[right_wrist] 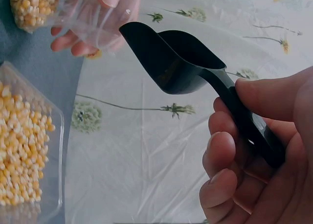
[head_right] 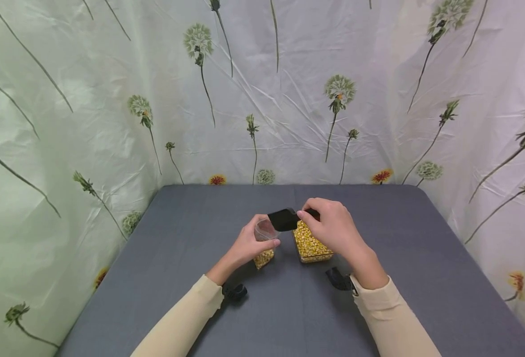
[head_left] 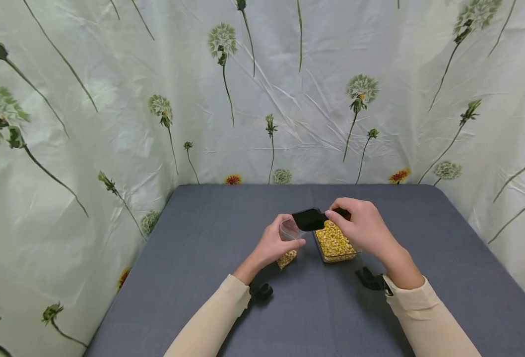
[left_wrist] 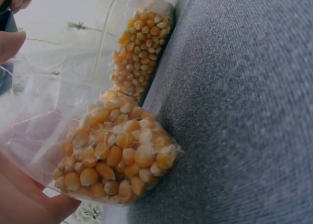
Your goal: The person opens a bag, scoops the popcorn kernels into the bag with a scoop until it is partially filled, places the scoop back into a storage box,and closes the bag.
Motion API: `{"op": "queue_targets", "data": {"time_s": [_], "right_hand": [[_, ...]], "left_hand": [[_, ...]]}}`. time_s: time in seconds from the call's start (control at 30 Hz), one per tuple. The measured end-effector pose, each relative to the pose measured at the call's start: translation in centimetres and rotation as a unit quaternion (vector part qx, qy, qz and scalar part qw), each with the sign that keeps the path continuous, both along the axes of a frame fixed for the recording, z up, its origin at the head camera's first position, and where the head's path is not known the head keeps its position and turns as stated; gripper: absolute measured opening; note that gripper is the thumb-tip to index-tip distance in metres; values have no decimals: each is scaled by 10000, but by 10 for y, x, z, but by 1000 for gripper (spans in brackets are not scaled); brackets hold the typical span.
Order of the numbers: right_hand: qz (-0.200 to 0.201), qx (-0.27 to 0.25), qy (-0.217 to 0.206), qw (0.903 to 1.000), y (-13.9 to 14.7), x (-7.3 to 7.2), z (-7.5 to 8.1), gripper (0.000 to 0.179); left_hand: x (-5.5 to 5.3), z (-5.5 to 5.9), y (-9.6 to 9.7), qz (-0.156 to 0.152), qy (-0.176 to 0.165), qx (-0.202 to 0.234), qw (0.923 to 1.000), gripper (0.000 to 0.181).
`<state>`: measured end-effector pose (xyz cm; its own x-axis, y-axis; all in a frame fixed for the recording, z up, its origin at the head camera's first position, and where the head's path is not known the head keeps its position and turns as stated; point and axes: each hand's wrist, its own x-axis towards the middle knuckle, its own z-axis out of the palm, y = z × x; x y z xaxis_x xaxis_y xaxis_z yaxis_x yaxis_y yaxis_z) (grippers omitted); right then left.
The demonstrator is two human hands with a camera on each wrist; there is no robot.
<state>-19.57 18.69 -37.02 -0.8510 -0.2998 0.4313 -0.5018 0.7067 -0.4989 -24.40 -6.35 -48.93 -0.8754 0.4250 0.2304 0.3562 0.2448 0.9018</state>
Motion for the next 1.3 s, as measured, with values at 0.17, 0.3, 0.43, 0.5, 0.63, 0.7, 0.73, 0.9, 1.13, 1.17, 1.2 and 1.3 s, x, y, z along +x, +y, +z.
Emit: {"op": "queue_targets", "data": {"time_s": [0.17,0.3,0.43,0.5,0.63,0.7,0.73,0.9,1.13,1.17,1.2,1.3], "right_hand": [[-264,-21,-1,9996,9,1,3,7],[-456,20,13,9990,15,0,1,7],[-555,94,53,9984,20,-1,-3,9],[-578,142,13,9982,23,-1,-5,10],[-619,265,-235,9975,29,-2,-8,9],[-629,336,-374,9968,32,-2,-10,9],[-627,378,-433,9964,34,-3,-10,9],[-611,590,-716,9938,39,-4,-14,7],[-704,695,-872,9913,38,-4,-16,4],[-736,697,-862,9911,37,-4,-16,4],[-758,701,-842,9911,37,-4,-16,4],[-844,731,-802,9905,38,-4,-18,5]], "left_hand": [[-1,0,0,-53,80,46,9999,58],[-2,0,0,-91,49,40,9999,58],[-2,0,1,-105,44,-34,9999,56],[-2,-1,1,-96,30,-44,9999,57],[-3,-2,2,-62,-17,1,10000,56],[-2,-1,3,-39,-22,11,10000,54],[-2,-1,3,-34,-16,15,10000,54],[0,0,3,-58,32,21,10000,58],[1,1,3,-94,-1,-77,9999,55],[1,1,3,-104,1,-81,9999,54],[1,1,3,-108,8,-93,9999,53],[2,3,4,-101,0,-130,9999,51]]}}
